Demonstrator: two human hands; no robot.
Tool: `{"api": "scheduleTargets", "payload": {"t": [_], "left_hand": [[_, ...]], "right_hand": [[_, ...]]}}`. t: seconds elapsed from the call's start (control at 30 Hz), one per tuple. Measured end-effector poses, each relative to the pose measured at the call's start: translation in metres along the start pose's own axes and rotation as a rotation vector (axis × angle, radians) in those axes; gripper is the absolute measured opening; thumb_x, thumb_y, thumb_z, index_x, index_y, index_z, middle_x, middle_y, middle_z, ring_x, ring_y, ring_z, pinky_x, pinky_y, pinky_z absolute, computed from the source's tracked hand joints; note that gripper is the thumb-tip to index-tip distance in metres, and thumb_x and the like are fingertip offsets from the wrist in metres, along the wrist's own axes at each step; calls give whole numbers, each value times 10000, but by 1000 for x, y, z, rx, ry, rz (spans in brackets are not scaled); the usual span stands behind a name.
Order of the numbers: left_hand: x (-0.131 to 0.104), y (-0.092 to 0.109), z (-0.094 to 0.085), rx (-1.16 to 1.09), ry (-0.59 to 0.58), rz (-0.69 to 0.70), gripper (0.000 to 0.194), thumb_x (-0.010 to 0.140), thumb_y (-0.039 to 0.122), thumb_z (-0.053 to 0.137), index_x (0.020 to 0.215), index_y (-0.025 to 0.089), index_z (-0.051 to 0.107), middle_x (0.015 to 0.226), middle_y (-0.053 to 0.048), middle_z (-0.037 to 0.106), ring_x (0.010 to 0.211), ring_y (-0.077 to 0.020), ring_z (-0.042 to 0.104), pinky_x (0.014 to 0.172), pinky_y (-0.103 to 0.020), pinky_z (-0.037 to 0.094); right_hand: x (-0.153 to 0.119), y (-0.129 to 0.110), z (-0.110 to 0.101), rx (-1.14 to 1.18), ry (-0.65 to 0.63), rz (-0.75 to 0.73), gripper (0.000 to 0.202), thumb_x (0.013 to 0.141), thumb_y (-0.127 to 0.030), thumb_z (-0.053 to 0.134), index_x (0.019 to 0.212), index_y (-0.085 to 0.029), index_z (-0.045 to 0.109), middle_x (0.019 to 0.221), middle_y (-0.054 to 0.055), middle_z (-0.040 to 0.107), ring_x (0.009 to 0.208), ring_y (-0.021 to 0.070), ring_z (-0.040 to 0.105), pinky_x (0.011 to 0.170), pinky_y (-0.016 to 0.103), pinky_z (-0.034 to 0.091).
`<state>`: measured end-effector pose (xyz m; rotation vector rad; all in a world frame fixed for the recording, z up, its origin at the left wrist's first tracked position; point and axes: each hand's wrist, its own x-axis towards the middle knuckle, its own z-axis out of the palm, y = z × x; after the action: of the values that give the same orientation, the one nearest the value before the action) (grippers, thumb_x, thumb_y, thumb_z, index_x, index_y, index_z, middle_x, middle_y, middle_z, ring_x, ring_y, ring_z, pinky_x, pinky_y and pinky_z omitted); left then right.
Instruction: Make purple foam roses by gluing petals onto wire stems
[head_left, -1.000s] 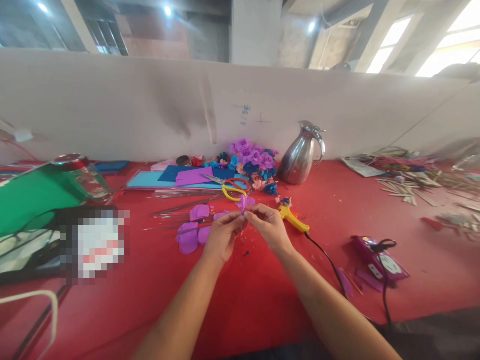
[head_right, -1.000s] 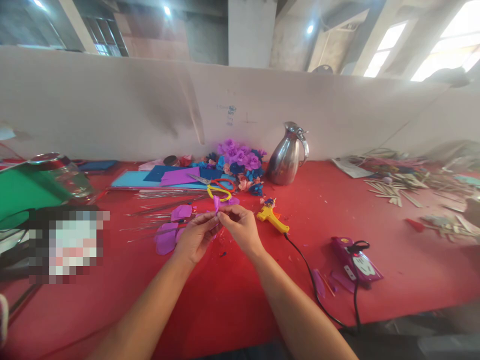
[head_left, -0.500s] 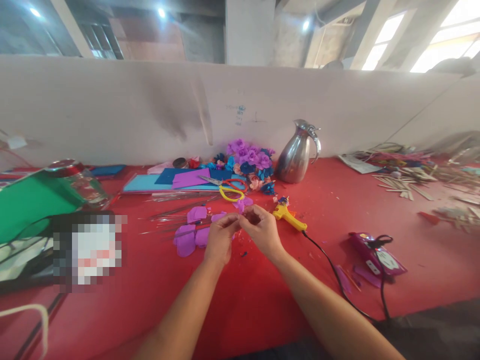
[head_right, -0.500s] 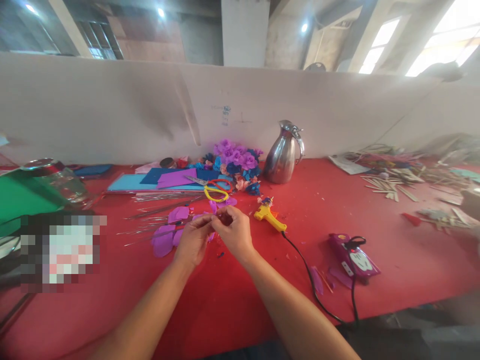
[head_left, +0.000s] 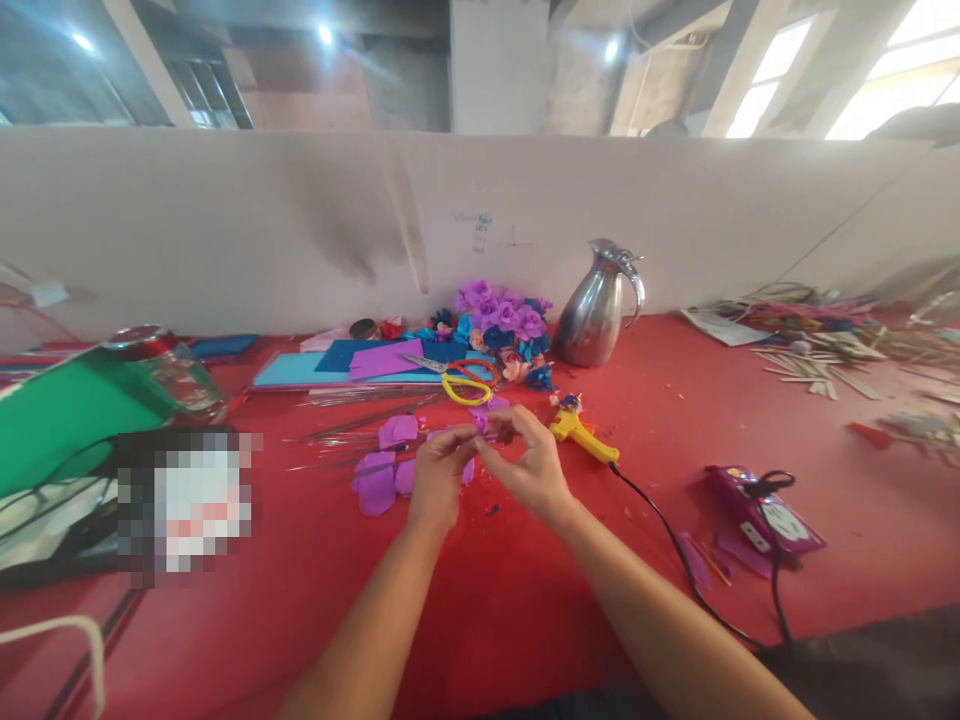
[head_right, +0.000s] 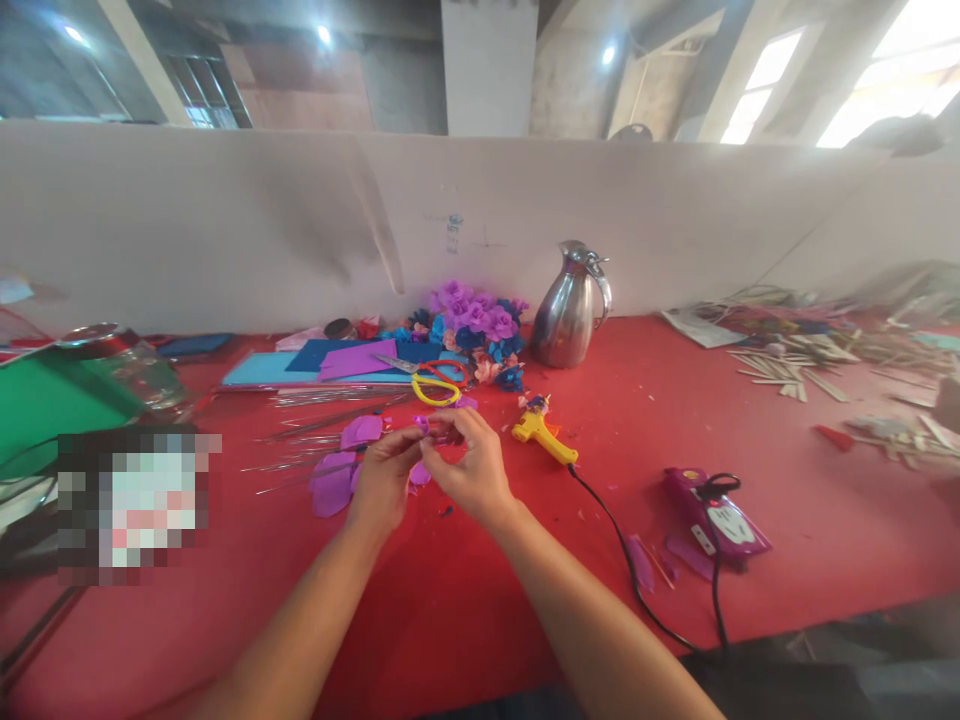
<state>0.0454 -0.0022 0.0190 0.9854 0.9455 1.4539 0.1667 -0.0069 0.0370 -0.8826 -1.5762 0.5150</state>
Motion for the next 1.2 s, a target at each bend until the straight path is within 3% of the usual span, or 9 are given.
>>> {"api": "scheduleTargets", "payload": {"t": [0.23, 0.43, 0.9, 1.0, 1.2], "left_hand": [[-2, 5, 6, 126, 128, 43, 141, 554, 288, 778, 649, 190, 741, 642, -2, 674, 662, -144, 560, 695, -269, 424], [-1, 4, 5, 178, 164, 48, 166, 543, 321, 780, 620, 184, 723, 620, -2, 655, 626, -140, 550, 654, -267, 426], [-3, 7, 7, 179, 115, 50, 146, 560, 322, 763, 593, 190, 709, 600, 2, 639, 644, -150, 561, 658, -267, 439], [-3, 6, 6, 174, 102, 40, 161, 583, 341, 756, 595, 189, 705, 557, 10, 607, 630, -153, 554, 629, -266, 440], [-1, 0, 3, 143, 87, 60, 157, 583, 310, 775, 662, 183, 730, 656, -1, 670, 677, -147, 567, 713, -274, 438]], "right_hand": [[0, -4, -6, -123, 125, -142, 148, 773, -155, 602, 901, -230, 606, 855, 25, 595, 816, 179, 555, 717, 327, 479], [-1, -5, -5, -178, 197, -196, 117, 782, -152, 610, 865, -233, 608, 877, 34, 548, 871, 191, 551, 787, 368, 484], [-1, -7, -4, -180, 168, -166, 81, 782, -150, 615, 807, -224, 638, 861, 34, 541, 874, 190, 535, 788, 364, 467], [-2, -12, -5, -125, 101, -157, 91, 794, -159, 588, 816, -222, 649, 856, 33, 541, 848, 183, 542, 756, 349, 473], [-1, -4, -7, 58, 96, 30, 120, 791, -157, 537, 865, -204, 618, 799, 20, 573, 739, 154, 547, 677, 300, 471]]}}
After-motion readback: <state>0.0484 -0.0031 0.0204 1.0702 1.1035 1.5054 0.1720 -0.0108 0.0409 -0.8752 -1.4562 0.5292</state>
